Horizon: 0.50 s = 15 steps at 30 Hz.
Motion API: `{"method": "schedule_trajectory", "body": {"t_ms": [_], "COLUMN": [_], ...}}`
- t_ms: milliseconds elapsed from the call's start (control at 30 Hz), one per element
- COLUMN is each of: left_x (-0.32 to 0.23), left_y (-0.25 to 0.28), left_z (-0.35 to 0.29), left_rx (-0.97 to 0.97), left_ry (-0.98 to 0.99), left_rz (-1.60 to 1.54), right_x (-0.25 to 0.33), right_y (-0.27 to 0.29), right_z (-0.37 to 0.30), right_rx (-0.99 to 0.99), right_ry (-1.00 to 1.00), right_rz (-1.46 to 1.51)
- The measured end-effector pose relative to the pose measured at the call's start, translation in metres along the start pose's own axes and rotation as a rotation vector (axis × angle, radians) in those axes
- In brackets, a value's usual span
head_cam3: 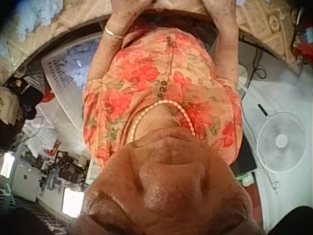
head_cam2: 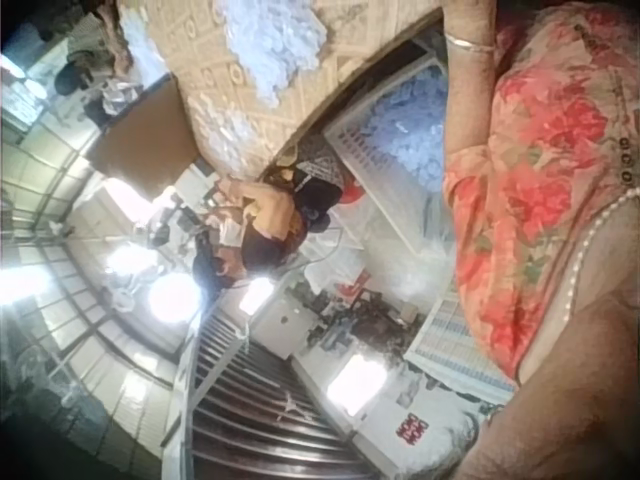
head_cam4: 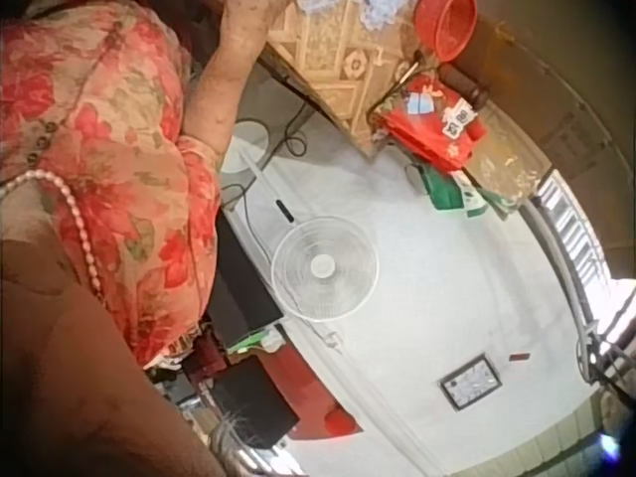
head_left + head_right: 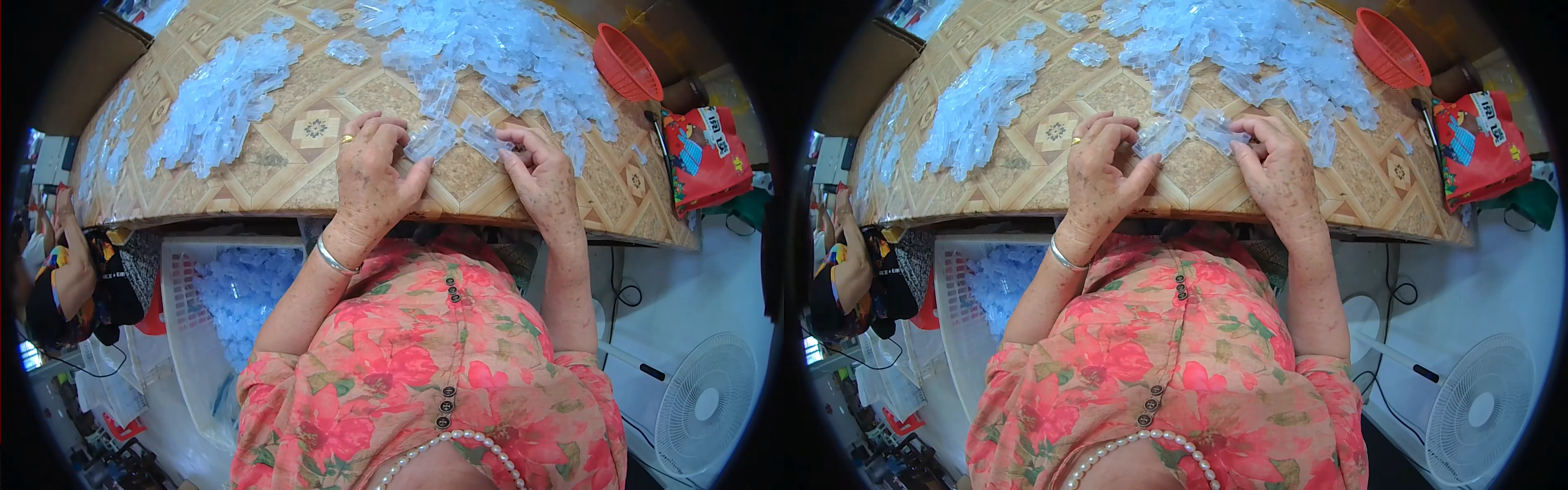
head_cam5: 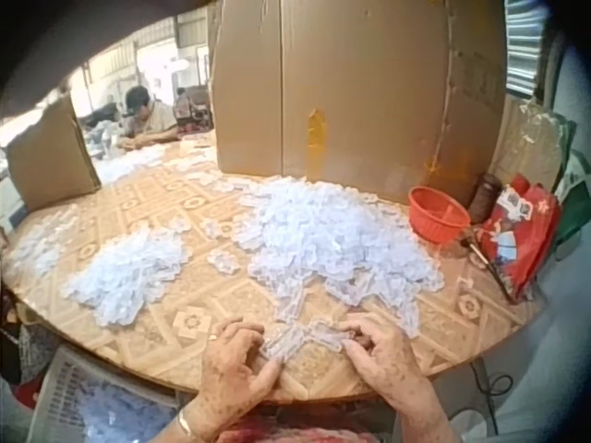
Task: The person sits at a table and repeatedly picks up small, clear plastic components. They align and press two pieces together to form a single unit, then place the assembled item on the table. The process is repetitive, involving picking, joining, and placing the plastic parts.
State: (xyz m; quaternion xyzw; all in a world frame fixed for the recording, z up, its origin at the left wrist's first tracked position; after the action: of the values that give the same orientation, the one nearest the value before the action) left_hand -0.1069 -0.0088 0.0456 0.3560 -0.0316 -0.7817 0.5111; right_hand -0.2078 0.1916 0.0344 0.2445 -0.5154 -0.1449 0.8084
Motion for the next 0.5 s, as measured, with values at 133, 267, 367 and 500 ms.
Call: {"method": "schedule_trajectory", "body": {"t_ms": [133,267,367,500], "left_x": [0.001,0.001,0.003,0.003], "left_y": [0.000,-0.001,-0.002,-0.001], "left_z": [-0.001,0.000,-0.001,-0.001], "left_rx": [-0.010,-0.007,-0.004,-0.015], "left_ry": [-0.004,0.001,-0.009,-0.013], "left_rz": [0.026,0.033,0.039,0.027], "right_x": [-0.003,0.001,0.017,0.038], "right_y": [0.003,0.004,-0.004,-0.020], "right_z": [0.003,0.006,0.002,-0.003], "right_rx": [0.005,-0.002,0.013,-0.003], "right_ry": [0.032,0.157,0.211,0.236], "right_rz": [0.005,-0.001,0.027,0.091]}}
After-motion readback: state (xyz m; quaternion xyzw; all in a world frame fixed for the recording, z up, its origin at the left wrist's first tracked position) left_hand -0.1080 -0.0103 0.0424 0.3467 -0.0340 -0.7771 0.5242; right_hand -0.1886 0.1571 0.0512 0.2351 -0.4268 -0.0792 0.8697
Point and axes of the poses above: each hand's wrist, its own z-axis towards the middle knuckle, its own y-axis out of the back of the hand, x = y × z, the point moved 10 cm from there along z, towards the middle knuckle, and after that the axes turned 15 degrees about -x, right-handed, at the moved point
